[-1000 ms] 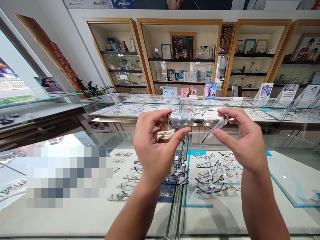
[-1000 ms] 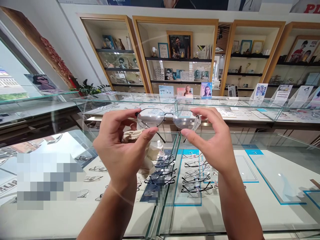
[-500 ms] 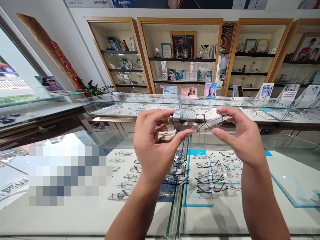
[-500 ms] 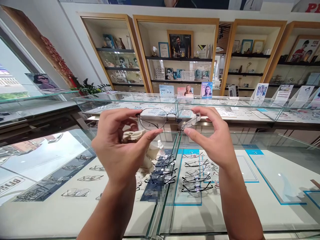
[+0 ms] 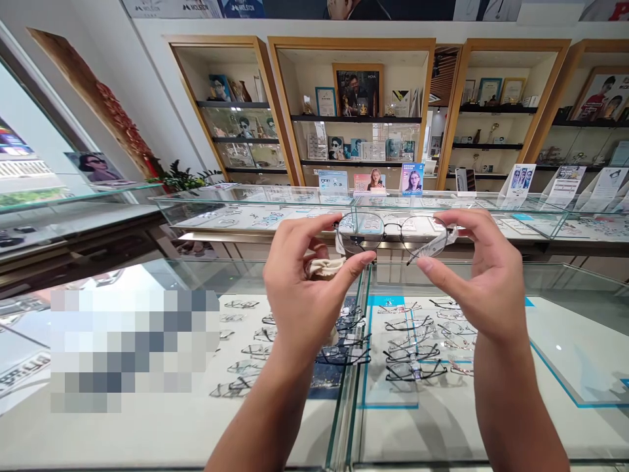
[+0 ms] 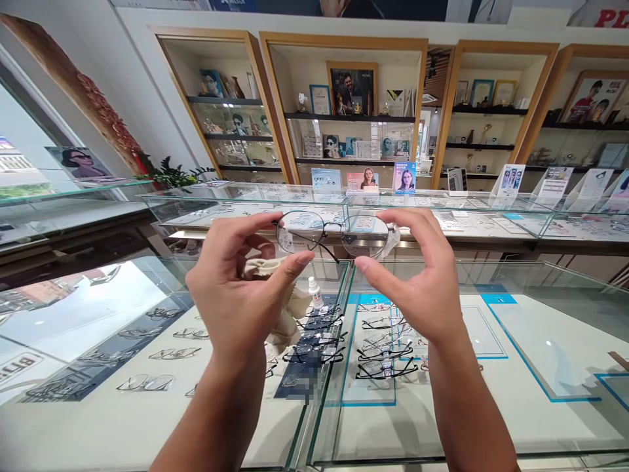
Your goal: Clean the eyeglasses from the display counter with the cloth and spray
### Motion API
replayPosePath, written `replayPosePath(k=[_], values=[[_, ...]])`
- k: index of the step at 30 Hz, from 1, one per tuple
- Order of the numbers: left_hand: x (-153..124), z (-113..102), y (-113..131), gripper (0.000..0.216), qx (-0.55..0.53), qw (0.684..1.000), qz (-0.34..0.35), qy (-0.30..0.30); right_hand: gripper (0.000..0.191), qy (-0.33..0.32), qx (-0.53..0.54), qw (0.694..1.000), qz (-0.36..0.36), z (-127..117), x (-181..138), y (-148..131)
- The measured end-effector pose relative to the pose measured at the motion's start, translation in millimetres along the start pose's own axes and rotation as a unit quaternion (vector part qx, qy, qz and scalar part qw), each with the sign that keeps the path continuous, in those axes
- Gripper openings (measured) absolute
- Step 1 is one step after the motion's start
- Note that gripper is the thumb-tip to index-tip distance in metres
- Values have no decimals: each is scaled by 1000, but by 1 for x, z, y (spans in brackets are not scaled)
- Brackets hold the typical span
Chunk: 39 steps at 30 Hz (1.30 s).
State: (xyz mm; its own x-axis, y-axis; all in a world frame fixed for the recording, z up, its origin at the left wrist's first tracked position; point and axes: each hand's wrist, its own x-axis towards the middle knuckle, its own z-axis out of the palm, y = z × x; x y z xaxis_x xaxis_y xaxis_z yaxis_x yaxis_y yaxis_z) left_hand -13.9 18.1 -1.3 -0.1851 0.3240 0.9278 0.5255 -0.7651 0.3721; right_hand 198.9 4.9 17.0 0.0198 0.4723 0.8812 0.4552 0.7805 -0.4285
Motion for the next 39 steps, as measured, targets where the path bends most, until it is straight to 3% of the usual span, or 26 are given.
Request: replayPosePath(k=[14, 30, 39], values=[[-1, 2, -2, 45, -4, 1000, -13, 1, 33, 2, -13, 1000, -19, -1, 0, -1], [-1, 2, -3, 49, 26, 997, 61, 31, 31, -44, -37, 998, 25, 3, 2, 8], [0, 2, -6, 49, 11, 999, 36, 22, 33, -7, -32, 999, -20, 4, 0, 4]])
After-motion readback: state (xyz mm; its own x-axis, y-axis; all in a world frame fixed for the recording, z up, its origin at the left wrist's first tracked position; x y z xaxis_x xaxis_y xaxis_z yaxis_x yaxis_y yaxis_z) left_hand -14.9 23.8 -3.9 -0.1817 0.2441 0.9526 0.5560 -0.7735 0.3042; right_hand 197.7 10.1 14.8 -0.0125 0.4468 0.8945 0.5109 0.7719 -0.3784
